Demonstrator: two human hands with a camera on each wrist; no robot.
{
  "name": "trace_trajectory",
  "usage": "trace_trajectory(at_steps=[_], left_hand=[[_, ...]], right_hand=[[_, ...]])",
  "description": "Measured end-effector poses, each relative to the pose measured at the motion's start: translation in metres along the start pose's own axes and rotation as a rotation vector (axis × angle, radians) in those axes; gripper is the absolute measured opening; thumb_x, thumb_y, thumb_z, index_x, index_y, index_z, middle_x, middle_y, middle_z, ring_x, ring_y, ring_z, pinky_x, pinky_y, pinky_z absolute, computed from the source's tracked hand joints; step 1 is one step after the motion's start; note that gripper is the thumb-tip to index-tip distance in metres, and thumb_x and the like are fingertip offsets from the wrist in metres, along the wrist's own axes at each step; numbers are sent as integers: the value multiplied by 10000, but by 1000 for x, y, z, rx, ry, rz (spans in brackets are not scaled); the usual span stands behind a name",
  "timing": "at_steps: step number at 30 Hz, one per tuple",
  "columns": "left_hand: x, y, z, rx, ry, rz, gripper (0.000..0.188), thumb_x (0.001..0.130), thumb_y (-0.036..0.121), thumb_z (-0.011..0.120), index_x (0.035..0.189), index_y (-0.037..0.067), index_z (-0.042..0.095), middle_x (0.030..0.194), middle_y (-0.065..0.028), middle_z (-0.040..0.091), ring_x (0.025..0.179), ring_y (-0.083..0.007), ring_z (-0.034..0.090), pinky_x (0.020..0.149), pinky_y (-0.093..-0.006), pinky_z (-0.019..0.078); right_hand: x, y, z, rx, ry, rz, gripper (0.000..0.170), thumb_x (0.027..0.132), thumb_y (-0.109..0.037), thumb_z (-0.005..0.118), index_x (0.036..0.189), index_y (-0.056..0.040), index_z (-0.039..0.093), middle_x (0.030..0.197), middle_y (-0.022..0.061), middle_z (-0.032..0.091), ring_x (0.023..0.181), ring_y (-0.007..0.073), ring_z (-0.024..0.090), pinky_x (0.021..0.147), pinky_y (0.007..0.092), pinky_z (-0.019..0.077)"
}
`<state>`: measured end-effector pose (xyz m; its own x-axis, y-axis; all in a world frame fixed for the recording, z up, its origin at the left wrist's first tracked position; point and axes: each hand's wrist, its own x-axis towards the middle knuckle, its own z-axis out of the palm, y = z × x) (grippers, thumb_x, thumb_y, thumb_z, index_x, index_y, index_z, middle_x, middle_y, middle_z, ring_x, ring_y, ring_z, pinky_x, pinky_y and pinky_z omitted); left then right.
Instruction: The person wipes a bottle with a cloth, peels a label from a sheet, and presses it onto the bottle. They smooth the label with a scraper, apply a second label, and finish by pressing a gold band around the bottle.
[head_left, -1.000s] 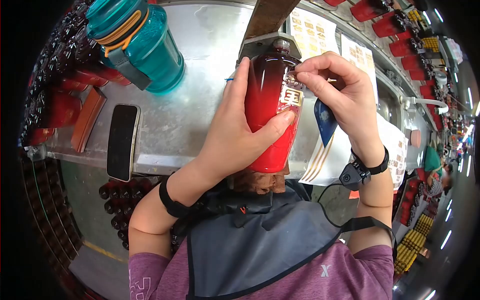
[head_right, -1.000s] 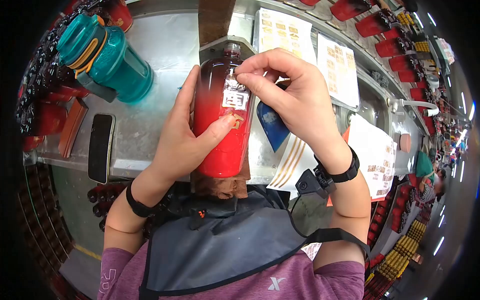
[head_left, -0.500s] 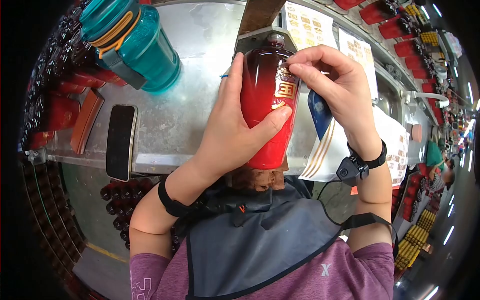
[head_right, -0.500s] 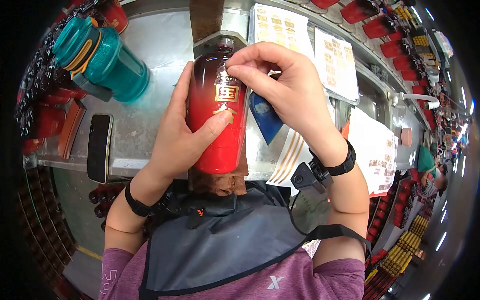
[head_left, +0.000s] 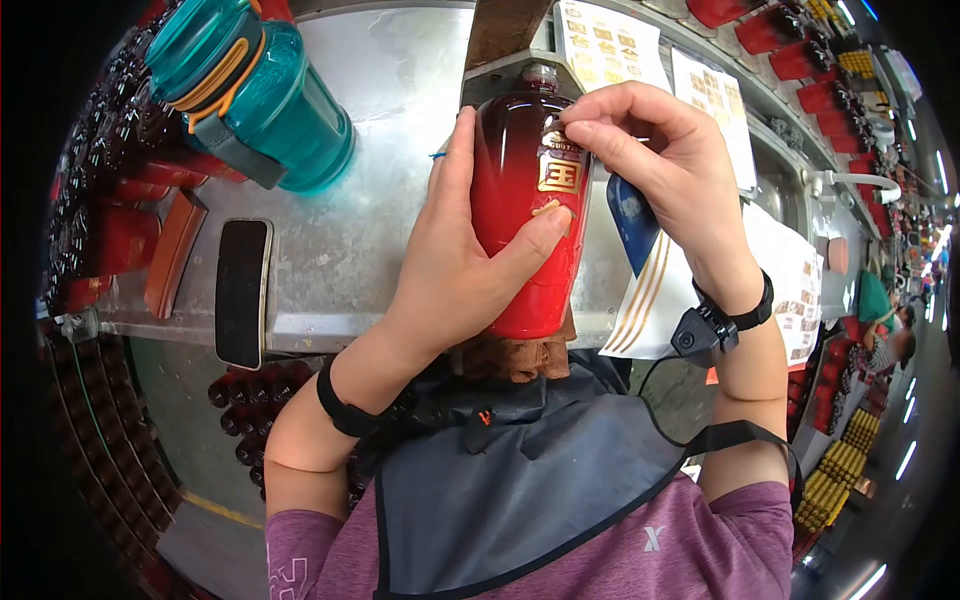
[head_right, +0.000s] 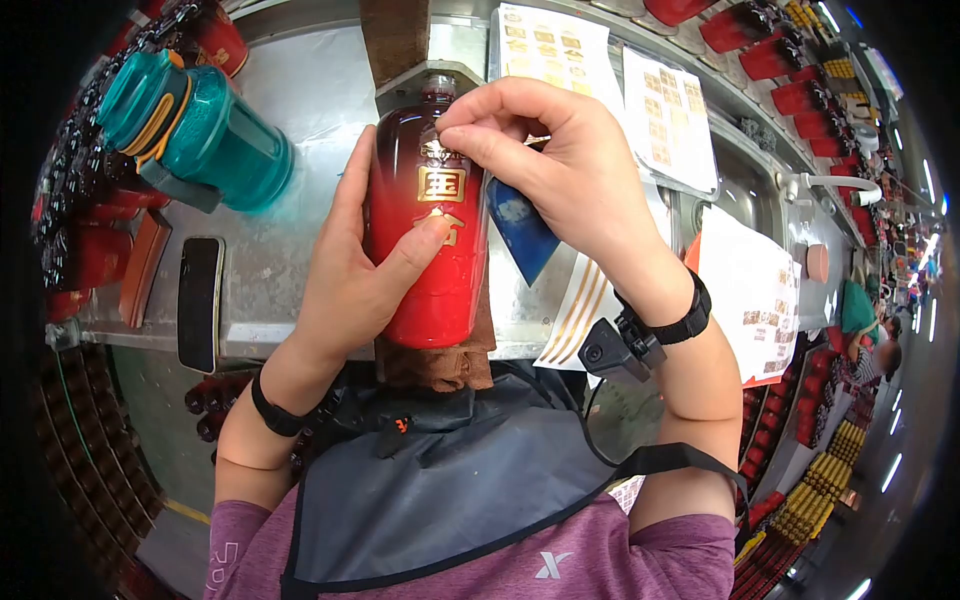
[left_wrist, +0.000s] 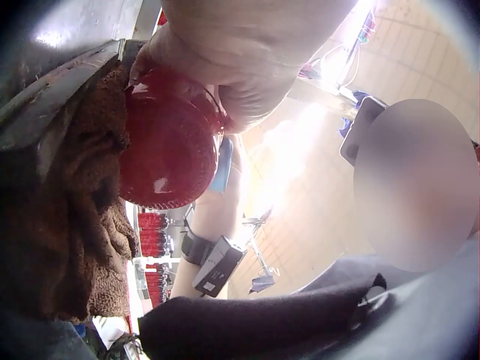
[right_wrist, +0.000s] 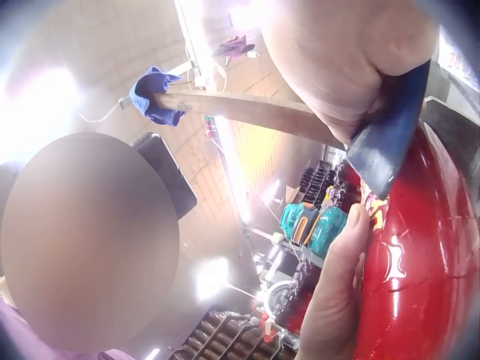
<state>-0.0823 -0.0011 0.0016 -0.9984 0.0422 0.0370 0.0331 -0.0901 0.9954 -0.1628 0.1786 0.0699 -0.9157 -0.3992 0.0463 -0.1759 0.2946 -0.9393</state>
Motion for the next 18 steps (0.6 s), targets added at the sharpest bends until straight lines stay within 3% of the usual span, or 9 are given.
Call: trace_trajectory(at_steps=[18], left_hand=[[0, 5, -2, 39, -12, -8, 944, 898, 248, 736, 1540, -103, 141, 1423, -247, 411, 1308, -301, 478, 1084, -388, 425]], right_hand=[[0, 2, -2, -3, -2, 0, 139, 901, -114, 719, 996, -17, 747, 868, -8, 705, 739, 38, 544, 697, 208, 463]])
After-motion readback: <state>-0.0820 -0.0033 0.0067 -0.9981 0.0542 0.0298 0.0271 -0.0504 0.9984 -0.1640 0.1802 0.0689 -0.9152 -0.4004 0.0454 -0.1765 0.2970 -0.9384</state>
